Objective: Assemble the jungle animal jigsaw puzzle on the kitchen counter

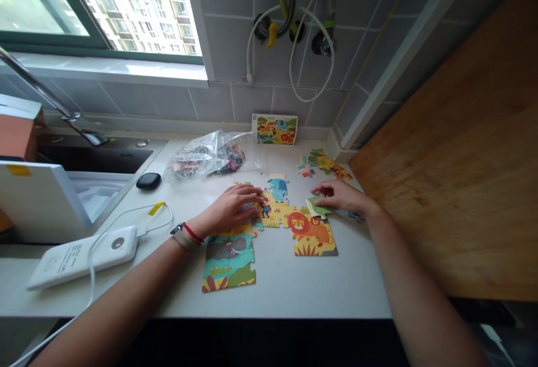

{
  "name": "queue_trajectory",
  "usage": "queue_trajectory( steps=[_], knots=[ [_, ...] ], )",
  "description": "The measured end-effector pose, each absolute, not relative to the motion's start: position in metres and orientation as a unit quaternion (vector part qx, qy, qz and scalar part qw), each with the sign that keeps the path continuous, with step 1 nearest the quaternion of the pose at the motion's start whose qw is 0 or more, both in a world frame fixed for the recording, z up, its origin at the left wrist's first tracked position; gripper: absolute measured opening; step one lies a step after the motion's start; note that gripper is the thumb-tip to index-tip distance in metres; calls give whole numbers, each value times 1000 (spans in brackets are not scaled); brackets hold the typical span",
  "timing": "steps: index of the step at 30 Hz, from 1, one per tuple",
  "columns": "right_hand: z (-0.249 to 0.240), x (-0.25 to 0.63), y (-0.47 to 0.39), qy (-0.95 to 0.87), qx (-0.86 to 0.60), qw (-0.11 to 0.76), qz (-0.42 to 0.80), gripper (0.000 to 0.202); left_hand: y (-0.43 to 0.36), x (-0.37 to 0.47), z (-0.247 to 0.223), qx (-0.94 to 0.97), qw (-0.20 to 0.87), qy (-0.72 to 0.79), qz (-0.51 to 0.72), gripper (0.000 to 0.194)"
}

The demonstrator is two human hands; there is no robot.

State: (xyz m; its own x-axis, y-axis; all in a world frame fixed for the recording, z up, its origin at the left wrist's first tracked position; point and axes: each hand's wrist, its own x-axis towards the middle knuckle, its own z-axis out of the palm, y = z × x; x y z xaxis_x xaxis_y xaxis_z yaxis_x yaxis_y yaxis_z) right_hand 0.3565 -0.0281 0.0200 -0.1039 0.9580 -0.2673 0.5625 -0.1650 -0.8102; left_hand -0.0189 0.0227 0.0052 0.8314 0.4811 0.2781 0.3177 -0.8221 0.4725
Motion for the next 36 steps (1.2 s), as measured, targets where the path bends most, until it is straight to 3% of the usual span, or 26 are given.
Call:
queue_trajectory(
  steps=[3, 7, 9, 16, 20, 25, 36],
  knots=[
    [19, 357, -26, -580, -623, 262, 455, 40, 22, -18, 7, 933, 214, 216, 191, 28],
    [9, 352, -19, -461, -650, 426, 430, 40, 21, -16, 11, 934, 218, 217, 184, 28],
    [3, 349, -15, -419, -666, 459, 413, 41, 21, -16, 13, 932, 223, 222, 180, 28],
    [-3, 343, -15, -599, -647, 354, 310, 37, 22, -17, 10, 926, 229, 233, 188, 26],
    [2, 348, -17, -625, -636, 314, 326, 52, 22, -16, 11, 925, 231, 234, 190, 25],
    [2, 360, -18, -649, -626, 263, 344, 50, 22, -15, 11, 924, 235, 235, 187, 24],
    [-10, 357, -12, -655, -679, 271, 193, 36, 22, -16, 10, 923, 239, 234, 190, 25]
  ],
)
